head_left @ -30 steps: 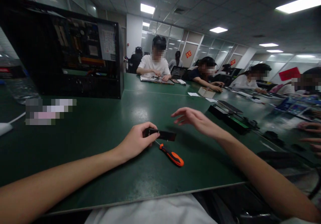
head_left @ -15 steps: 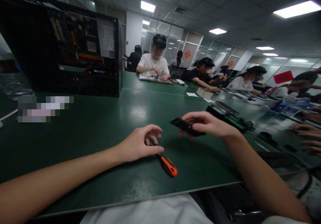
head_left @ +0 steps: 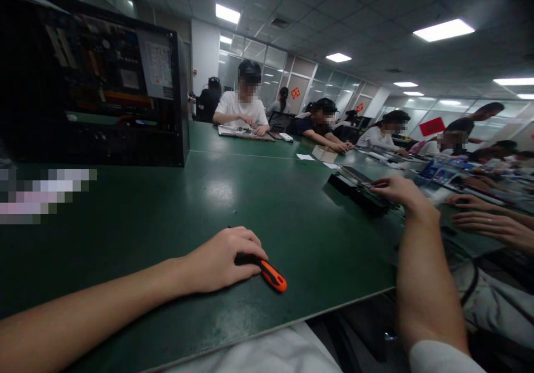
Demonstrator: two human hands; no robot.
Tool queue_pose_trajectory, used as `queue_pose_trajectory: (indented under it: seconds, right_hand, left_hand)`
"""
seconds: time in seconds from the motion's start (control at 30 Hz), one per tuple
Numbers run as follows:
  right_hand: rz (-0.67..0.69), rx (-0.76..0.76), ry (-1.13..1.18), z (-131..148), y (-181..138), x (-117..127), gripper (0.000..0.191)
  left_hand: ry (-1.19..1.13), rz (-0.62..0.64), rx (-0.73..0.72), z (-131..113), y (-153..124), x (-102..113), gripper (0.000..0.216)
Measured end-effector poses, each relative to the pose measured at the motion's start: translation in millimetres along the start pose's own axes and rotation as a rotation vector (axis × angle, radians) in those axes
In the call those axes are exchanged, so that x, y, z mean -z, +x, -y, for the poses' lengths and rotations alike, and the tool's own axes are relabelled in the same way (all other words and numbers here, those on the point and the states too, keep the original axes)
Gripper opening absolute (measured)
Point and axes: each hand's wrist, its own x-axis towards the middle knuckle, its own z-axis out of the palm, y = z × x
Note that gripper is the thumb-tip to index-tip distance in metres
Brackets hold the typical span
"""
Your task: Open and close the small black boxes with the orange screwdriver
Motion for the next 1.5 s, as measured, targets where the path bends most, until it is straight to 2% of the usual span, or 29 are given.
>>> queue_pose_trajectory:
  seconds: [0.23, 0.63, 0.87, 1.2, 1.5]
  right_hand:
    - [0.082, 0.002, 0.055, -5, 6, -13, 0.024]
    - [0.108, 0.009, 0.035, -1, 11, -14, 0.028]
    - [0.152, -0.058, -0.014, 1, 13, -12, 0.033]
    - [0.233, -0.135, -0.081, 3, 16, -14, 0.022]
    - [0.251, -0.092, -0.018, -6, 14, -13, 0.028]
  left_hand:
    - [-0.001, -0.012, -0.015, 2, 0, -1, 0.020]
    - [0.010, -0.001, -0.027, 3, 0, -2, 0.020]
    - [0.033, -0.001, -0.029, 2, 1, -1, 0.021]
    - [0.048, 0.004, -0.044, 2, 0, -1, 0.021]
    - [0.059, 0.007, -0.050, 2, 0, -1, 0.021]
